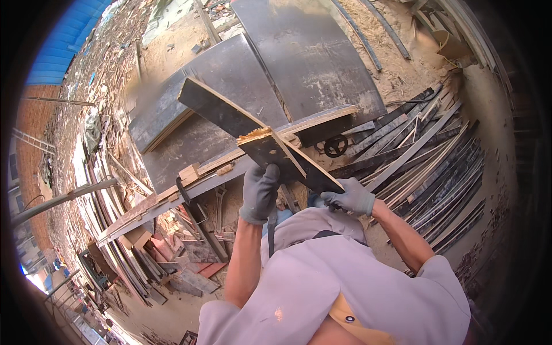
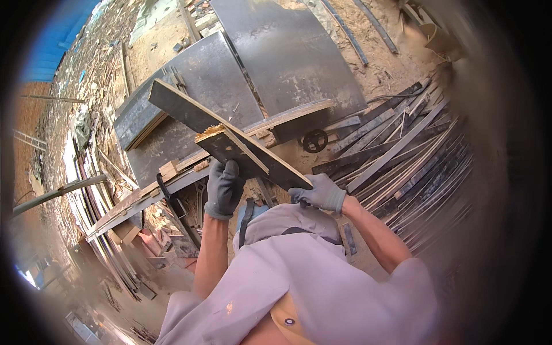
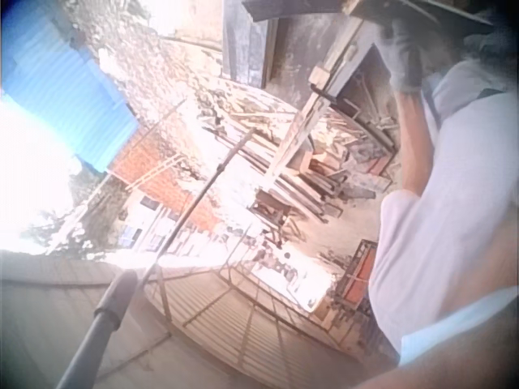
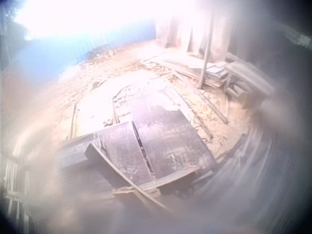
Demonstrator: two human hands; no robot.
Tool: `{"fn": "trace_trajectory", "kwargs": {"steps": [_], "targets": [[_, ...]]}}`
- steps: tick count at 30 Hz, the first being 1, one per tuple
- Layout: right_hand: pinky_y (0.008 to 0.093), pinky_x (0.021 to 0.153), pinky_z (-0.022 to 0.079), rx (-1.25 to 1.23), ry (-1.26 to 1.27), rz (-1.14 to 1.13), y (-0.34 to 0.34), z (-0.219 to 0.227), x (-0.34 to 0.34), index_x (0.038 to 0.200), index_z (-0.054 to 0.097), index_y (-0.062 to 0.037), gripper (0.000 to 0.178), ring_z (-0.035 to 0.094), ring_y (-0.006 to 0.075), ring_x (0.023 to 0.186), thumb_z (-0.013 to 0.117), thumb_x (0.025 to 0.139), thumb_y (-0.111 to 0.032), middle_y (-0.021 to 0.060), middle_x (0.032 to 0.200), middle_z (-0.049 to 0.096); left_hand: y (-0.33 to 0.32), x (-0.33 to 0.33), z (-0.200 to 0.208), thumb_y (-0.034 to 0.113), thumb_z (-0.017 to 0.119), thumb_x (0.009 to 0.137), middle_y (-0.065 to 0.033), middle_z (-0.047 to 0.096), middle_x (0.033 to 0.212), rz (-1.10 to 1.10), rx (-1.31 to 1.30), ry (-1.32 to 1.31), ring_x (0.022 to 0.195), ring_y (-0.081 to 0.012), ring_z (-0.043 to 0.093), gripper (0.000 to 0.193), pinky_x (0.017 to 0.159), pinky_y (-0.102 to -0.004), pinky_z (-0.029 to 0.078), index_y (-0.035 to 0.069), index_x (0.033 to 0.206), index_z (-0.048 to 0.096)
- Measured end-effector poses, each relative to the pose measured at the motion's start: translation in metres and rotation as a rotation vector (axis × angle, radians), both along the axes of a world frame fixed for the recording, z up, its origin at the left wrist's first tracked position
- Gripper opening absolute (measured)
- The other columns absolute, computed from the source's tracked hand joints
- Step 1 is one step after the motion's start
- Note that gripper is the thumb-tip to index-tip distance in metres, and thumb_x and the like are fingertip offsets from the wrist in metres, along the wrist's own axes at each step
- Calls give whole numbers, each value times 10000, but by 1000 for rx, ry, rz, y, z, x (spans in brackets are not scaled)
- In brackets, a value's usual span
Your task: The person selects long wooden planks from a pile, carries them to a table saw, and cuts them into shorter pieces. The person repeatedly positions each plank, operates the saw, and stacks the cut pieces on the table.
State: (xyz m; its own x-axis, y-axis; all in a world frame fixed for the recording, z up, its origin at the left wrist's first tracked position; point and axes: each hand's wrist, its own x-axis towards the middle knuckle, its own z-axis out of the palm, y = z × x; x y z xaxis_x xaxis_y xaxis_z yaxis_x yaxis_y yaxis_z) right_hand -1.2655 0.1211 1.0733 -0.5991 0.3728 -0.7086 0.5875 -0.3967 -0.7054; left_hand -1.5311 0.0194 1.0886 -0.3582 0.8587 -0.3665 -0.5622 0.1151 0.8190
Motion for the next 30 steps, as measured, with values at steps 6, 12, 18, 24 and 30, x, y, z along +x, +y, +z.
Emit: {"fn": "trace_trajectory", "kwargs": {"steps": [6, 12, 18, 24, 30], "targets": [[454, 1021, 536, 1144, 11, 70, 6, -5, 12, 1417, 605, -24, 809, 663, 319, 1211, 876, 857, -542, 203, 1337, 667, 38, 28, -2, 174, 682, 1094, 3, 758, 1037, 267, -42, -13, 888, -104, 733, 133, 774, -285, 629, 82, 1176, 733], [474, 1073, 521, 1314, 198, -56, 10, 62, -65, 1426, 608, -30, 816, 625, 401, 1255, 935, 769, -386, 194, 1401, 648, 44, 60, 15, 178, 683, 1092, -25, 766, 1092, 220, -77, -261, 902, -108, 733, 230, 763, -274, 613, 69, 1294, 700], [475, 1069, 525, 1309, 342, 76, 50, 7, -75, 1300, 667, -49, 603, 633, 387, 1231, 892, 781, -257, 168, 1350, 677, 44, 65, -18, 170, 665, 1102, -32, 750, 1162, 196, -63, -197, 962, -123, 707, 293, 804, -275, 580, 45, 1368, 661], [502, 1133, 469, 1408, -112, 541, 174, -54, -113, 1405, 609, -90, 589, 554, 372, 1341, 767, 840, -151, 156, 1434, 606, 19, 37, -53, 138, 718, 1067, -49, 770, 1236, 417, -169, -1, 1106, -120, 699, 252, 972, -260, 559, 16, 1278, 782], [509, 1186, 419, 1478, -65, 828, 268, -179, -147, 1402, 639, -108, 584, 510, 392, 1386, 750, 832, -57, 153, 1442, 580, -36, -8, -50, 151, 649, 1101, -73, 758, 1269, 640, -261, 136, 1133, -143, 704, 306, 1014, -289, 563, -20, 1346, 719]]}}
